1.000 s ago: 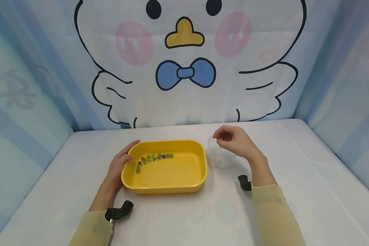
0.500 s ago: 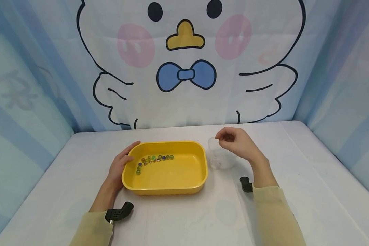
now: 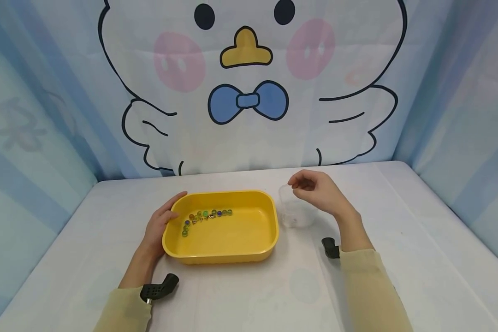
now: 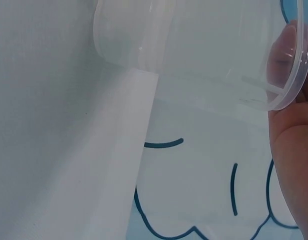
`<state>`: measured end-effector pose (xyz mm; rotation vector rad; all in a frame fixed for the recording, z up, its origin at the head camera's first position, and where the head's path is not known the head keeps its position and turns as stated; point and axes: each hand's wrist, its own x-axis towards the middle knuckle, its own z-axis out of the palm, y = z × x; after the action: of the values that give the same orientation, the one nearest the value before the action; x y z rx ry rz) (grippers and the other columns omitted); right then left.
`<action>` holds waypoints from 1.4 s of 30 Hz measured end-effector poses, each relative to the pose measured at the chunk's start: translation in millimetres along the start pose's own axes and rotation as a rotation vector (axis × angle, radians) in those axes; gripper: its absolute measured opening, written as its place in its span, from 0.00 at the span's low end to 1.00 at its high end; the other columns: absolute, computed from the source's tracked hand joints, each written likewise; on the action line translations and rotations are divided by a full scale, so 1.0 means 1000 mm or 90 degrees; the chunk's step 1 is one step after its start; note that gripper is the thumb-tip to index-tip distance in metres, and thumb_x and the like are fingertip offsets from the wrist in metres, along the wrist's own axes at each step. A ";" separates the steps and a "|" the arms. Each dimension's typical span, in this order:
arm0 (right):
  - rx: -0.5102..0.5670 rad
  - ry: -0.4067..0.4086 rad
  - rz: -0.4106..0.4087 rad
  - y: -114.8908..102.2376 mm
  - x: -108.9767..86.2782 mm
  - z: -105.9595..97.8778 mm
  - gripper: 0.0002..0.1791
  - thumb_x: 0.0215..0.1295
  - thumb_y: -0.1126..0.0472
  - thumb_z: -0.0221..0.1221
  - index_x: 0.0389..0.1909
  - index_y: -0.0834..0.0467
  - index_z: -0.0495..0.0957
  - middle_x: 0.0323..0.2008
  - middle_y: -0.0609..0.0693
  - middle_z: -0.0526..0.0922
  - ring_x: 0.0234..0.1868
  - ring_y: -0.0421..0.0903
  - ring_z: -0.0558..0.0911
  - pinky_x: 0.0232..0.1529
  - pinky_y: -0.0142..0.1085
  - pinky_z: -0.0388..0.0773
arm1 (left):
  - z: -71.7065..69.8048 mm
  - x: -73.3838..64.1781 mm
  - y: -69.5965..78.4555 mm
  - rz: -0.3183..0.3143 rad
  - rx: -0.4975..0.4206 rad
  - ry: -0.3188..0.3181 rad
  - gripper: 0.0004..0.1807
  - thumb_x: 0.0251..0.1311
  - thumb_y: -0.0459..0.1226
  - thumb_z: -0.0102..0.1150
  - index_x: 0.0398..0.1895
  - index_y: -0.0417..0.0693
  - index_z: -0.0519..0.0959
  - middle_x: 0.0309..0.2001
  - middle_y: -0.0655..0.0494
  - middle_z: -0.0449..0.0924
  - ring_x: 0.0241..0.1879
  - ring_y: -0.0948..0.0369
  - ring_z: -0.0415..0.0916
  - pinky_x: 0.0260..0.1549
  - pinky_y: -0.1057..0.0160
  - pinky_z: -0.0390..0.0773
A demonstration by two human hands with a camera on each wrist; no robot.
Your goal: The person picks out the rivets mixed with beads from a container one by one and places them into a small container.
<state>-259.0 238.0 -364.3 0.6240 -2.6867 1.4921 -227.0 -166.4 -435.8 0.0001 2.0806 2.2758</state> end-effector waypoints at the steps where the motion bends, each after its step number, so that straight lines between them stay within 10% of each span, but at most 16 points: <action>1: 0.000 0.000 0.000 0.000 0.000 0.001 0.11 0.68 0.69 0.60 0.48 0.68 0.79 0.46 0.63 0.81 0.41 0.51 0.78 0.43 0.29 0.79 | 0.000 0.000 0.000 0.000 -0.001 0.000 0.33 0.66 0.30 0.38 0.75 0.54 0.67 0.75 0.61 0.60 0.73 0.62 0.55 0.72 0.60 0.54; 42: -0.043 -0.014 -0.051 -0.030 0.022 0.009 0.10 0.68 0.67 0.60 0.49 0.63 0.80 0.42 0.56 0.81 0.42 0.52 0.78 0.43 0.29 0.79 | 0.001 0.001 -0.001 0.013 -0.006 0.000 0.33 0.65 0.30 0.38 0.75 0.52 0.67 0.75 0.57 0.60 0.74 0.59 0.55 0.73 0.56 0.52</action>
<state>-267.1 209.3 -340.7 0.7401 -2.6800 1.3778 -228.3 -165.5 -436.9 0.0206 2.0798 2.2960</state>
